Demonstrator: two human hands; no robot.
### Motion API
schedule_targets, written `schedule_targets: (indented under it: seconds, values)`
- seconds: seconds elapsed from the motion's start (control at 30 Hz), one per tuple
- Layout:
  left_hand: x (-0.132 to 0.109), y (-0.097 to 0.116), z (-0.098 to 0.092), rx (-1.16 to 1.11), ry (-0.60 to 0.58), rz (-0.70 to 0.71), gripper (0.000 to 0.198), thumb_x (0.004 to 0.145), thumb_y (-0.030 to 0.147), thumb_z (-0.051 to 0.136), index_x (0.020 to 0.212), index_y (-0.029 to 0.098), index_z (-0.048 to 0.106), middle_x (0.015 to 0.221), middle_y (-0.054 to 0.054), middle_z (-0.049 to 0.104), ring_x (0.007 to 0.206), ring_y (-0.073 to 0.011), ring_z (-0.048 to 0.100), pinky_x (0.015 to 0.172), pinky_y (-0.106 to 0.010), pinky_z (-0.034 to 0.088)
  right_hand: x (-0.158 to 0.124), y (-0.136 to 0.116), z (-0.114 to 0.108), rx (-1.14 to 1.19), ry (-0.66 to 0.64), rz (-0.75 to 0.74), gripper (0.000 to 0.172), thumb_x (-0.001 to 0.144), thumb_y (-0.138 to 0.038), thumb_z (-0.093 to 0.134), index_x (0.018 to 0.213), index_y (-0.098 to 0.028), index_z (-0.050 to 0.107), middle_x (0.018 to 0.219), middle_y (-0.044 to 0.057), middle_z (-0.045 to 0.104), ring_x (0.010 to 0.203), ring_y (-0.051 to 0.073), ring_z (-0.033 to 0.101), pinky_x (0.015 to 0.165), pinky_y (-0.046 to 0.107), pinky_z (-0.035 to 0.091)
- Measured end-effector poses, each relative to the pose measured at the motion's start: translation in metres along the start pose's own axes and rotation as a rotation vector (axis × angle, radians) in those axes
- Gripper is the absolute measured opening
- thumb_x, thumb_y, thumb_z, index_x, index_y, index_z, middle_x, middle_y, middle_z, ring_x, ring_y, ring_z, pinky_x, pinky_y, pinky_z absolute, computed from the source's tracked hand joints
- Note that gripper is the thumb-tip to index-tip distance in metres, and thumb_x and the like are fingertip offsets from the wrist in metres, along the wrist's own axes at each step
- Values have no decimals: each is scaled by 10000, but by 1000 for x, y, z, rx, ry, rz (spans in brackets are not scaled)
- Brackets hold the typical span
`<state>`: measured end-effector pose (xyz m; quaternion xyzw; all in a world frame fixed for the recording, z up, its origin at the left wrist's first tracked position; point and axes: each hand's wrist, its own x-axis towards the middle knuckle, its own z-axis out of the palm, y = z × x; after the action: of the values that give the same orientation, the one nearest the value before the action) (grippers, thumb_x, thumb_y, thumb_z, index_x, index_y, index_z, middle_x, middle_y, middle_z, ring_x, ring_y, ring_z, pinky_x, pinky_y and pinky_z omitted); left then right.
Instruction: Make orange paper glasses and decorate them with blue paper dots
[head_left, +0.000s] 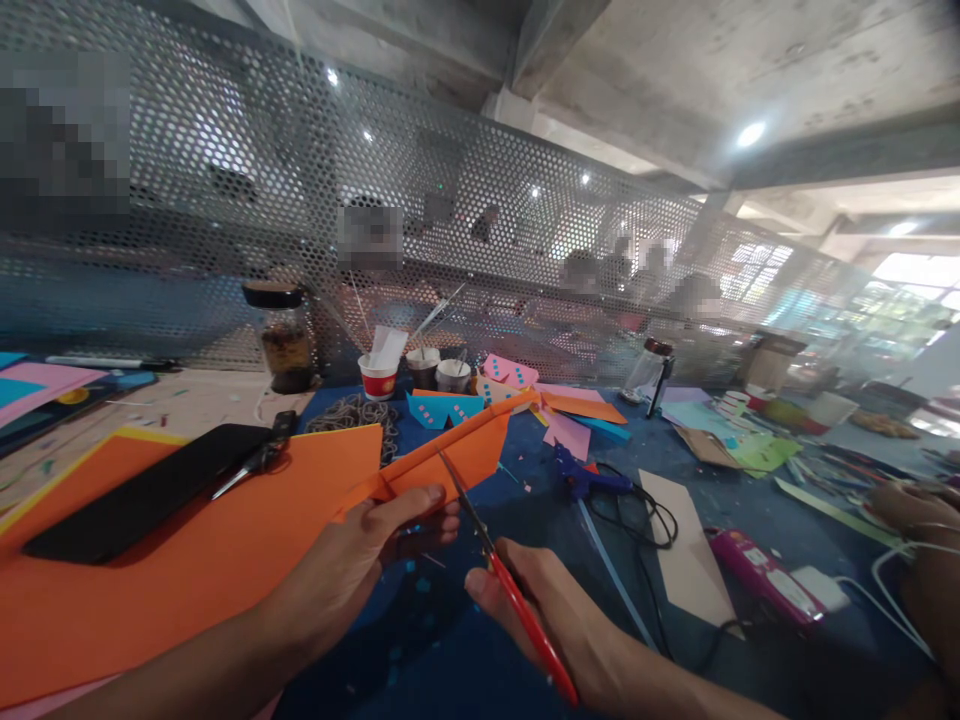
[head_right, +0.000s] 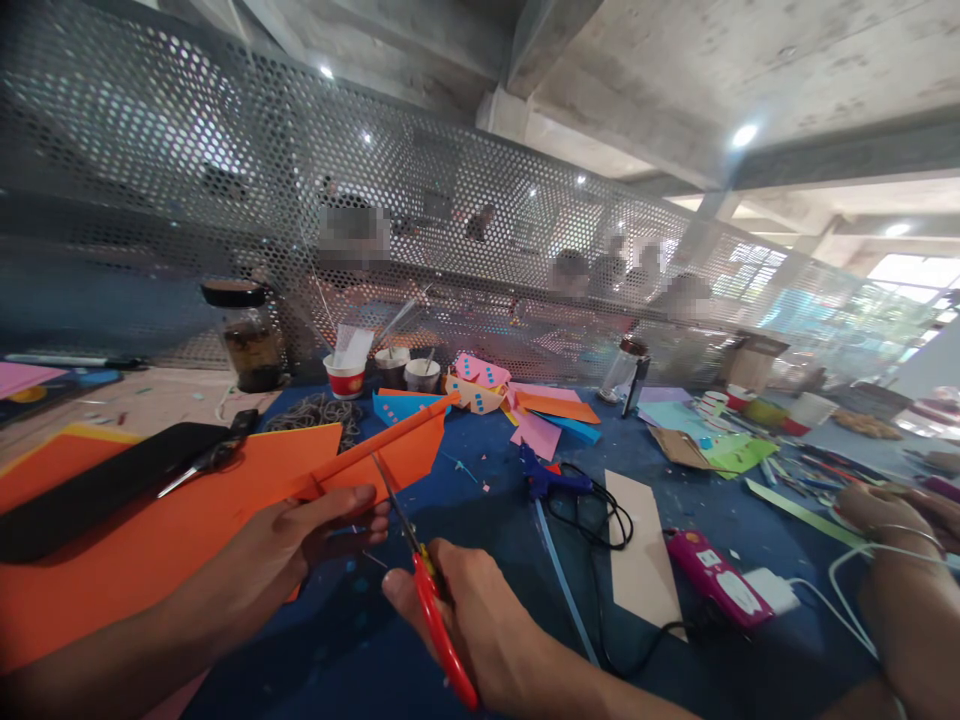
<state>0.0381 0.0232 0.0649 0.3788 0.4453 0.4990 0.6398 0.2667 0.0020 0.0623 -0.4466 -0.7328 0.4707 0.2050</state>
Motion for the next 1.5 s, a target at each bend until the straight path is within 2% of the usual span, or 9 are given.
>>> schedule_targets:
  seconds: [0.3, 0.53, 0.73, 0.9, 1.13, 1.37, 1.5]
  values:
    - [1, -1, 1, -25, 4, -5, 333, 743, 501, 923, 848, 189, 879, 986, -121, 869, 965, -306, 816, 964, -374, 648, -1, -4, -1, 4, -14, 30, 514, 1099, -684, 489, 861, -229, 461, 720, -35, 494, 584, 99, 398, 482, 224, 330]
    - [0, 3, 4, -10, 18, -26, 343, 712, 523, 936, 805, 197, 880, 932, -119, 867, 922, -303, 816, 900, -350, 656, 1, 1, -1, -13, -5, -14, 553, 1081, -733, 484, 856, -228, 462, 733, -31, 499, 614, 102, 399, 500, 221, 340]
    - [1, 1, 2, -20, 13, -19, 338, 704, 507, 947, 800, 190, 881, 916, -119, 863, 921, -302, 814, 913, -356, 654, 0, 0, 0, 23, -10, 23, 535, 1086, -716, 491, 867, -228, 467, 717, -38, 494, 578, 96, 389, 484, 228, 323]
    - [0, 2, 2, -7, -2, -13, 336, 719, 512, 936, 813, 194, 884, 929, -115, 861, 943, -300, 812, 923, -355, 648, -1, 0, 0, -13, 6, -9, 524, 1093, -696, 493, 861, -226, 479, 733, -25, 515, 609, 109, 420, 499, 233, 349]
    - [0, 7, 7, -8, 34, -36, 375, 622, 529, 973, 745, 190, 869, 840, -97, 846, 877, -292, 810, 861, -327, 651, -1, 0, -1, 15, -5, -1, 515, 1102, -675, 496, 859, -221, 463, 721, -41, 477, 586, 90, 384, 487, 222, 309]
    - [2, 0, 1, -34, 8, -17, 354, 695, 513, 959, 807, 187, 879, 898, -98, 862, 889, -263, 810, 886, -308, 648, 0, 2, 1, -12, 10, -18, 505, 1109, -654, 496, 853, -220, 467, 722, -35, 487, 599, 98, 397, 504, 234, 314]
    - [2, 0, 2, -45, 18, -20, 355, 664, 498, 974, 790, 180, 880, 867, -103, 856, 868, -262, 805, 882, -313, 653, 0, 2, 1, -8, 15, -7, 537, 1091, -700, 498, 848, -222, 470, 716, -33, 494, 597, 101, 399, 500, 236, 314]
